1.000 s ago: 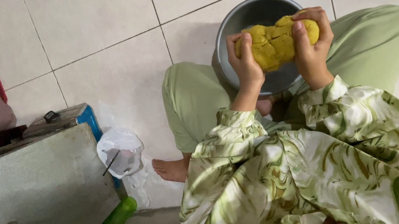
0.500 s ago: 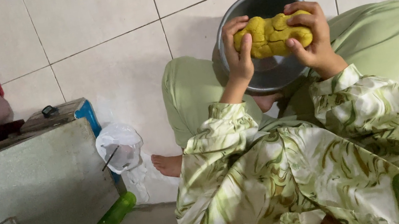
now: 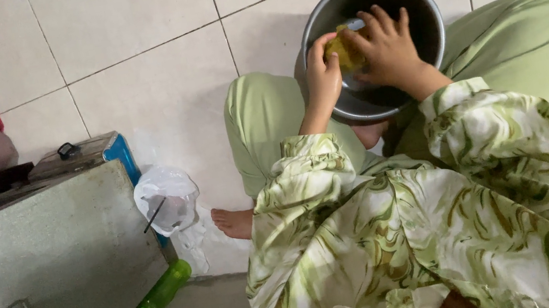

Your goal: A person sitting on the floor is kneading a ball of yellow dough in a large metal bowl.

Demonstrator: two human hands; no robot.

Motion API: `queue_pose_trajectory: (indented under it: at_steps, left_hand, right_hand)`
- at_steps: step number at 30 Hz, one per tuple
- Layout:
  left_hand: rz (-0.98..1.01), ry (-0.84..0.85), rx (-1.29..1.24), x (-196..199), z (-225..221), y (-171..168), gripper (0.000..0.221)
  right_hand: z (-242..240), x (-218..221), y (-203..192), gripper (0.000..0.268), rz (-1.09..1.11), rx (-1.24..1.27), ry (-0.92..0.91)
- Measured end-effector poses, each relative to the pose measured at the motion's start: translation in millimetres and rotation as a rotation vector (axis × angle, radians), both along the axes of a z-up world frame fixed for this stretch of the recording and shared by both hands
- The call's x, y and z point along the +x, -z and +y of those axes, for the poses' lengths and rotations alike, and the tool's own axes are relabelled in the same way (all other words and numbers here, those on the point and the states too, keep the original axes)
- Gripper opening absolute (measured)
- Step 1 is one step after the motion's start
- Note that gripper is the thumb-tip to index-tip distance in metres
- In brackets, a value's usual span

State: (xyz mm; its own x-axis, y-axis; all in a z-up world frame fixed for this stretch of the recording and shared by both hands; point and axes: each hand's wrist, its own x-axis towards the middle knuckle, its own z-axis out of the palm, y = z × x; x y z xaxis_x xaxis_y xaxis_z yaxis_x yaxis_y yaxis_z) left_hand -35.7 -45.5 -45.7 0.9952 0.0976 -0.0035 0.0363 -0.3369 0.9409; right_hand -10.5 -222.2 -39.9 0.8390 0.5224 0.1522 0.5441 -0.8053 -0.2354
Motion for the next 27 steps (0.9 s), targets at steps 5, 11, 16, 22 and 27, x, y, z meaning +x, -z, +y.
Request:
queue_pose_trajectory:
  at_steps: [5,11,16,22,27]
  left_hand:
    - [-0.130,-0.125,0.087,-0.3,2.7,-55.4,0.035]
    - [-0.237,-0.205,0.263,20.6,26.5,-49.2,0.032]
    - [0.079,-0.057,0.449,24.4,26.8,-35.9,0.045]
    - [0.381,0.061,0.324,30.6,36.8,-18.1,0.049]
    - [0.355,0.067,0.352,32.9,39.9,1.1,0.052]
  right_hand:
    - [35.6,15.9,40.0,0.073,-0.169,-0.141,0.012]
    - [3.2,17.3,-31.1,0.090,0.161,0.296,0.029]
    - [-31.9,-8.3,-66.5,0.095,0.350,0.535,0.109]
    - [-17.0,-27.6,-39.6,0.089,0.418,-0.035,0.239]
    - [22.2,-30.2,-21.6,0.098,0.191,-0.286,0.212]
